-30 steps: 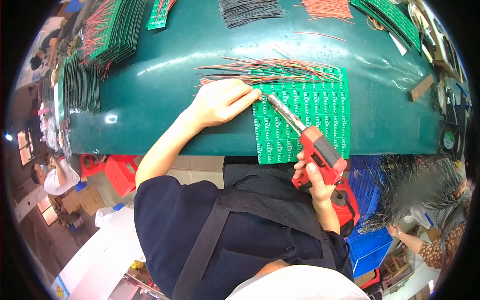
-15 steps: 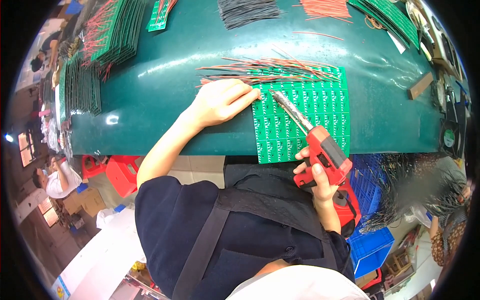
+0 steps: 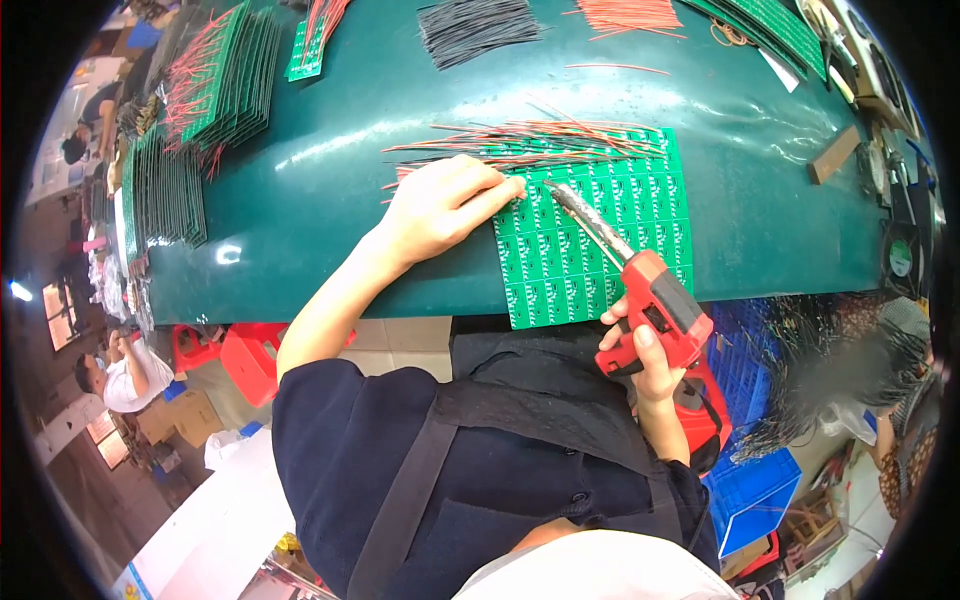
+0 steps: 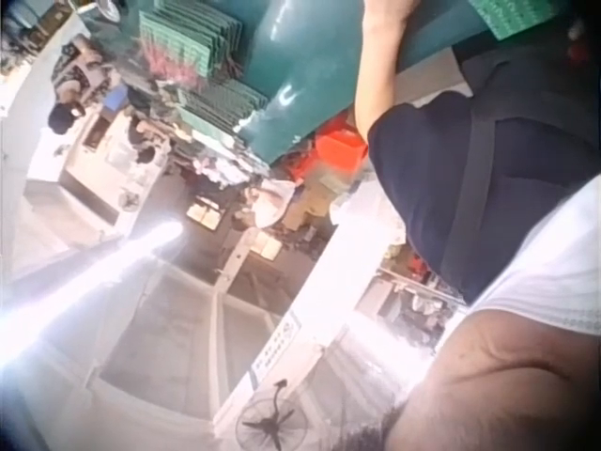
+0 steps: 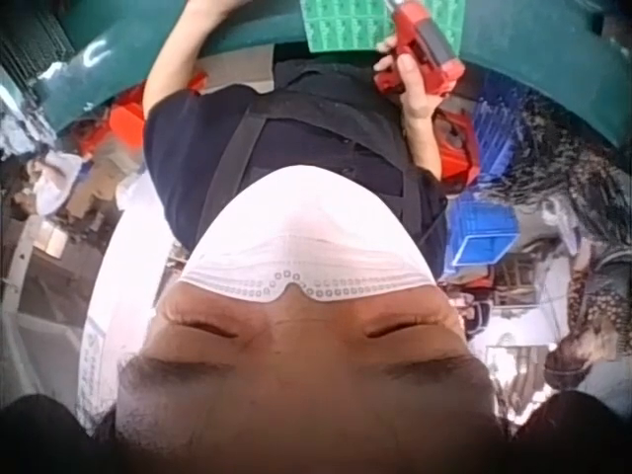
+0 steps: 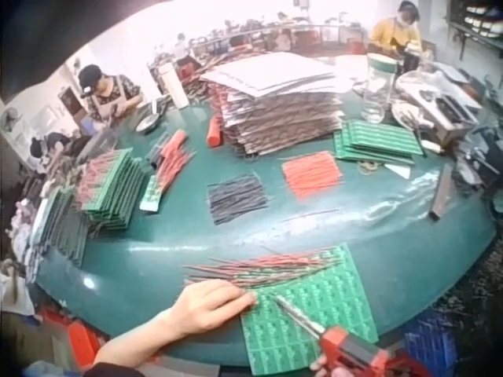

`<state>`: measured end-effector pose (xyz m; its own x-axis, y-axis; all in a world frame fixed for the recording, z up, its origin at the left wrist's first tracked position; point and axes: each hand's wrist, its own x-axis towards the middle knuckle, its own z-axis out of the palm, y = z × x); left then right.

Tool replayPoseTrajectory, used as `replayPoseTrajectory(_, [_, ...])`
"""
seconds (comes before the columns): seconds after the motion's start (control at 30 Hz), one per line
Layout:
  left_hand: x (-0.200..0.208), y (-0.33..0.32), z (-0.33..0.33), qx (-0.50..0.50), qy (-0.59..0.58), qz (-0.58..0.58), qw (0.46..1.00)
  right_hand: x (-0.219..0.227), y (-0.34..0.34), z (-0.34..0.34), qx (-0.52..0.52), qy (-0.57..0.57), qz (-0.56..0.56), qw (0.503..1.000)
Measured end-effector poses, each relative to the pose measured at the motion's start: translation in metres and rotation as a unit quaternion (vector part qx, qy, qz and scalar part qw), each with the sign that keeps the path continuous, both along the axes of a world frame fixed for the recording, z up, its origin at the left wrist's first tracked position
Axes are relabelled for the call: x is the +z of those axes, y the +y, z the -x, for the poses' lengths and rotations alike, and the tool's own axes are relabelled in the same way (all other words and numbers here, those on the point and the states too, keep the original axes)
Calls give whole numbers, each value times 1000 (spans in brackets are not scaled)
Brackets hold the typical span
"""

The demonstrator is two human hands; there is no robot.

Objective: The person solders multiple red and black wires onto individual green printed circuit boards using a soldering iron and solder wire at a factory workbench.

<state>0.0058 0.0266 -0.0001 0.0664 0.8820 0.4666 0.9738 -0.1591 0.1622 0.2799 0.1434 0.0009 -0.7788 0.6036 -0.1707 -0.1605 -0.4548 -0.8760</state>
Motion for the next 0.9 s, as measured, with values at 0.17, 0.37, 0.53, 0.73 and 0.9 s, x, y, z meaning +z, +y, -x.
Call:
replayPoseTrajectory(0.17, [-3, 6, -2, -9, 25, 24, 999, 0, -4, 0, 5, -17, 4, 1000])
replayPoseTrajectory(0.37, [-3, 7, -3, -2, 27, 29, 999, -2, -7, 1, 10, -33, 11, 999])
replayPoseTrajectory(0.53, [-3, 7, -3, 3, 33, 32, 999, -2, -6, 2, 18, -45, -3, 999])
replayPoseTrajectory(0.73, [-4, 7, -3, 6, 40, 34, 999, -2, -6, 3, 22, -18, -6, 1000])
replayPoseTrajectory(0.9, [-2, 7, -4, 9, 42, 35, 998, 0, -1, 2, 7, 13, -7, 1000])
